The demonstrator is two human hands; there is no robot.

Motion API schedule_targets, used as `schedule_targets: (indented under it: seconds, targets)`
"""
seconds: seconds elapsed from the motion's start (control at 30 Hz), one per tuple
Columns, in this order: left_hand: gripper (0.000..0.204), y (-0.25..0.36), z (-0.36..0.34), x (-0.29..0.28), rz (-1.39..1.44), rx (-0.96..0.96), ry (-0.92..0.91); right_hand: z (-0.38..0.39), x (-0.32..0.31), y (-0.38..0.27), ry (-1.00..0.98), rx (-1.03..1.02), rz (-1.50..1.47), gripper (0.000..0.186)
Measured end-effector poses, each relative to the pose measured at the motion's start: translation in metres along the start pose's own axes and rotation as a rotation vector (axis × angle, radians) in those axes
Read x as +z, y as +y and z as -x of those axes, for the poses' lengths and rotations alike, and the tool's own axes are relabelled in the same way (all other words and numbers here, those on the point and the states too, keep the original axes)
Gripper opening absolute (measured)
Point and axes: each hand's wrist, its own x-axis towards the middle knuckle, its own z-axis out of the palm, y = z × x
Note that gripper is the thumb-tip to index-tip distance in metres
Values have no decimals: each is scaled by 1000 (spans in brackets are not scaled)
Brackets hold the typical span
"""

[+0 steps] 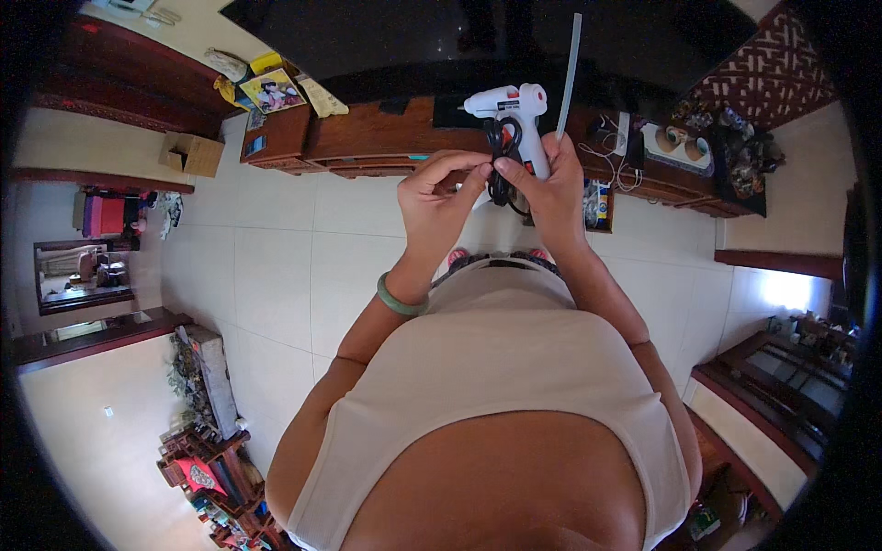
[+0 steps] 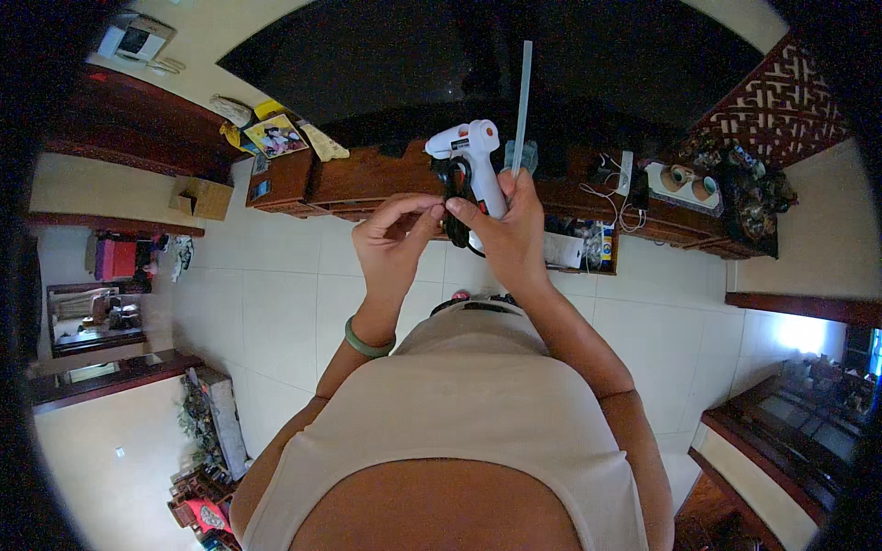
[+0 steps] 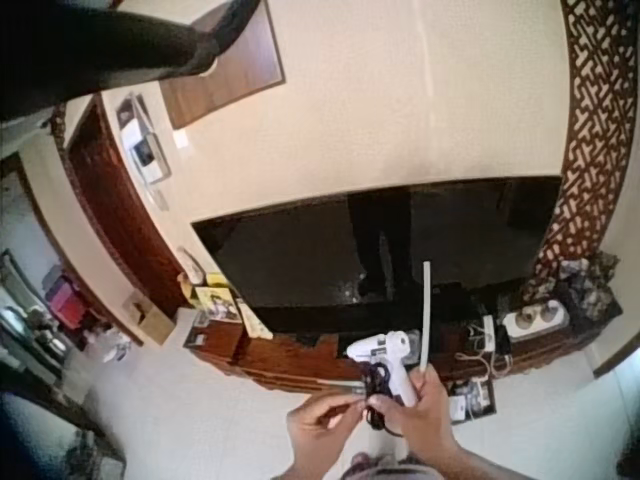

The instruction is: The person retrieves a hot glue gun and glue sticks from a wooden cabinet. They unpack the glue gun from its packaging, insert a glue stick into the device, and plug the power cord into a wall outlet to prepare the tool for use.

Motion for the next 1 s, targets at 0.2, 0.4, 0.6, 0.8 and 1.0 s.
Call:
schedule_targets:
  seconds: [0.2, 0.4, 0.6, 0.8, 1.0]
  targets:
    - [18, 3, 1, -10, 582, -404, 41, 5, -1, -16, -79, 125, -272, 38]
    - [22, 7, 4, -15, 756, -554, 31, 6, 1, -25, -116, 289, -417, 37]
    - [16, 28, -2, -28, 60, -157, -166, 6, 1, -26, -177, 228, -397, 34]
    - [13, 43, -26, -46, -63, -434, -410, 0, 4, -13, -182, -13, -230, 49]
    - [22, 4, -33, -73, 325, -890, -485, -2, 11, -15, -277, -112, 54, 50]
